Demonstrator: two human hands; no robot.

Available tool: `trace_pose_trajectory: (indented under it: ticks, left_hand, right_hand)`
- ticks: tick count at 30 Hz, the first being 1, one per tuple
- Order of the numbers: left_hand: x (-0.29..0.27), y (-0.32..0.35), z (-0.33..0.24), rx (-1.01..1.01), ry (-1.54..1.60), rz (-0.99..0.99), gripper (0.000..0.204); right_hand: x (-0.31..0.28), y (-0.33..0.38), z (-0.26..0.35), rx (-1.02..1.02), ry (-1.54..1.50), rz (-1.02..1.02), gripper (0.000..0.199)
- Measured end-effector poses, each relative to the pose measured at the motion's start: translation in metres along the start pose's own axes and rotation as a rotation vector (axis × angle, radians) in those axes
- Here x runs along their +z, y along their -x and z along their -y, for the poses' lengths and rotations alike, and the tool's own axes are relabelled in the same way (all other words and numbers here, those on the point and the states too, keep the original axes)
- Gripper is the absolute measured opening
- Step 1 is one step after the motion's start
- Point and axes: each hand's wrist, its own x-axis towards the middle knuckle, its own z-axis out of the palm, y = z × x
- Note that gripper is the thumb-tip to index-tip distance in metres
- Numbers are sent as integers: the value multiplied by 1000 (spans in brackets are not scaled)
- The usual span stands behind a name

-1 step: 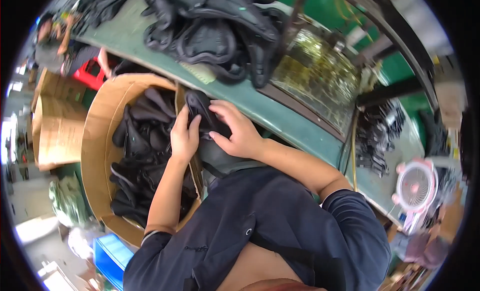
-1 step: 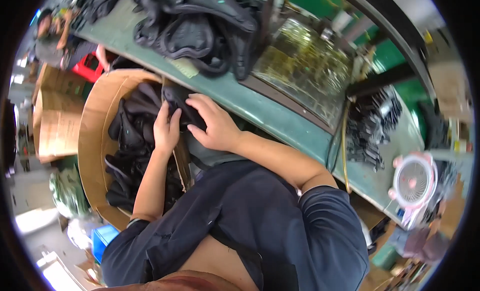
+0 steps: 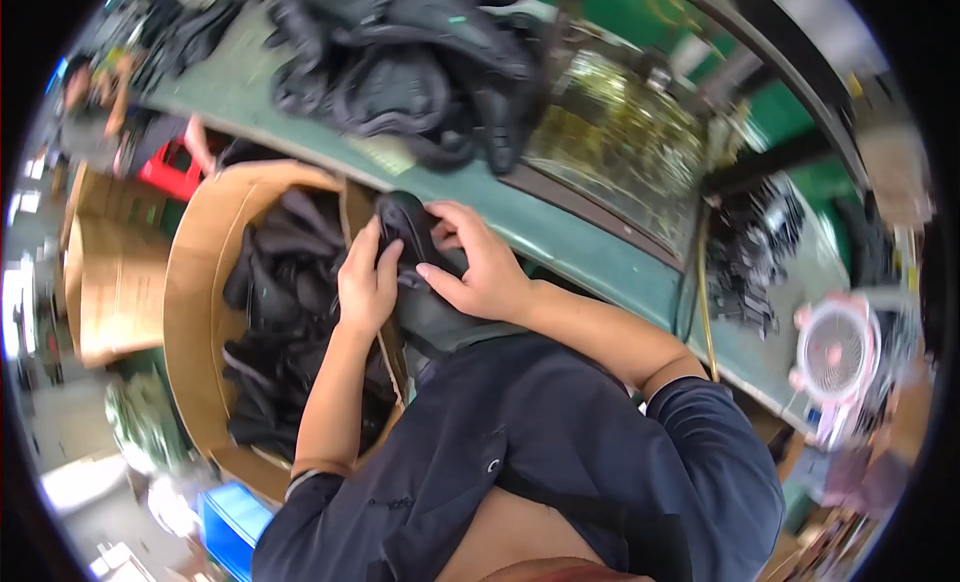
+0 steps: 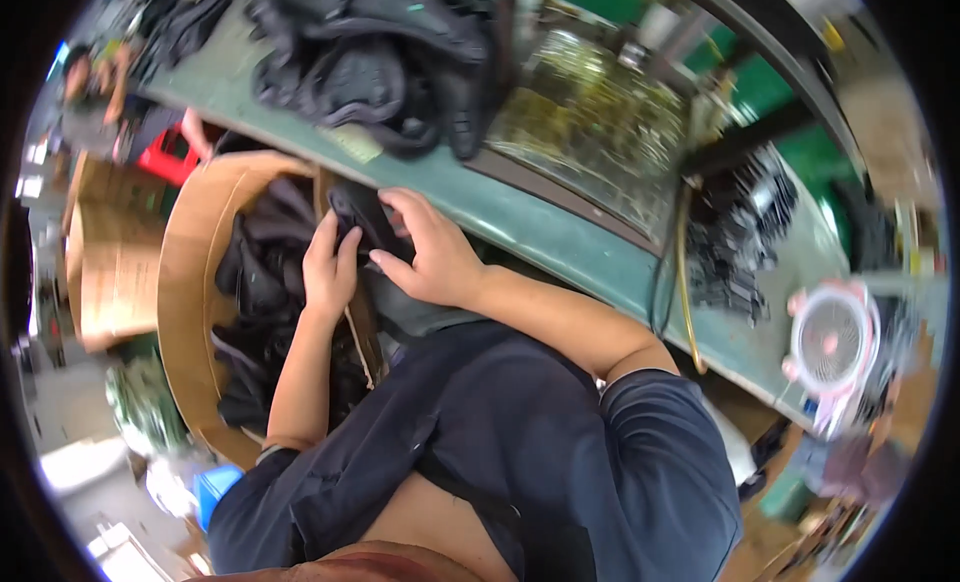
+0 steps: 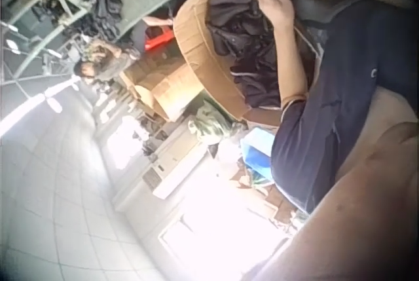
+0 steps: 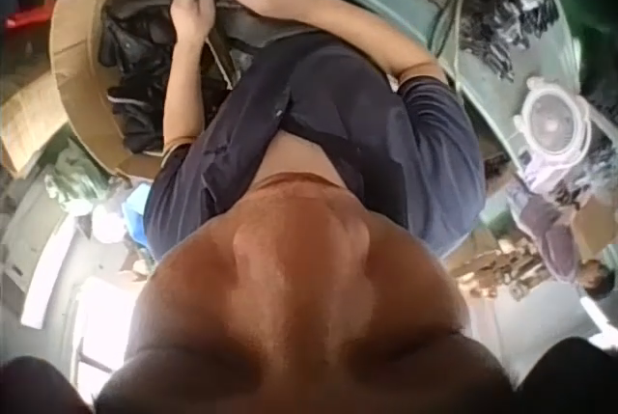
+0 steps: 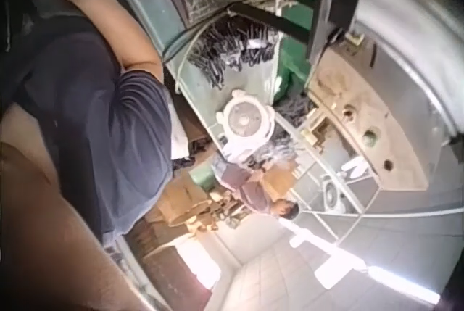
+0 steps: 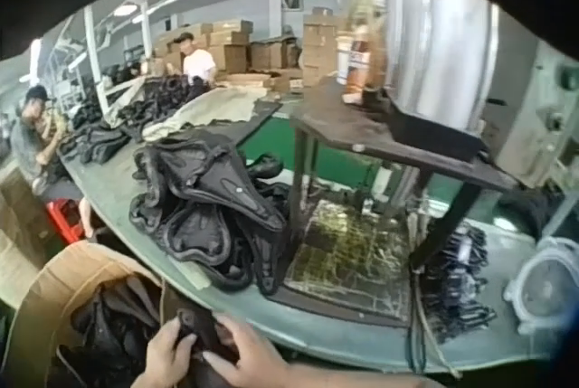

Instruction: Assembling bicycle saddle seats by attaching frames and using a press machine on a factory production line.

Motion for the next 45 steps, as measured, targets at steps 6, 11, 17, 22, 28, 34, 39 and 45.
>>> trace_pose_trajectory:
  ticks: [6, 11, 17, 22, 28, 34, 39, 45]
  left_hand:
    - [51, -73, -148, 789, -73, 295, 51]
    - [151, -104, -195, 1130, -104, 380, 40]
    - [193, -121, -175, 1072, -190, 313, 34]
    - [180, -113, -141, 796, -152, 290, 48]
    - [175, -118, -135, 510, 71, 413, 40]
    - [188, -128, -168, 631, 84, 405, 38]
    - [202, -130, -162, 662, 145, 363, 40]
    - [209, -112, -133, 400, 363, 337, 44]
  right_hand:
    - [-108, 96, 20, 46, 4, -368, 67]
    - [-201, 199, 45, 279, 457, -607, 51]
    - [-335, 319, 52, 446, 1255, -654, 43]
    - [-400, 349, 17, 662, 1420, -355, 48]
    - [-412, 333, 41, 673, 1511, -93, 44]
    - [-392, 260, 65, 434, 1245, -19, 40]
    - [-371, 252, 115, 536, 1196, -134, 42]
    - [-277, 244, 100, 455, 569, -515, 75]
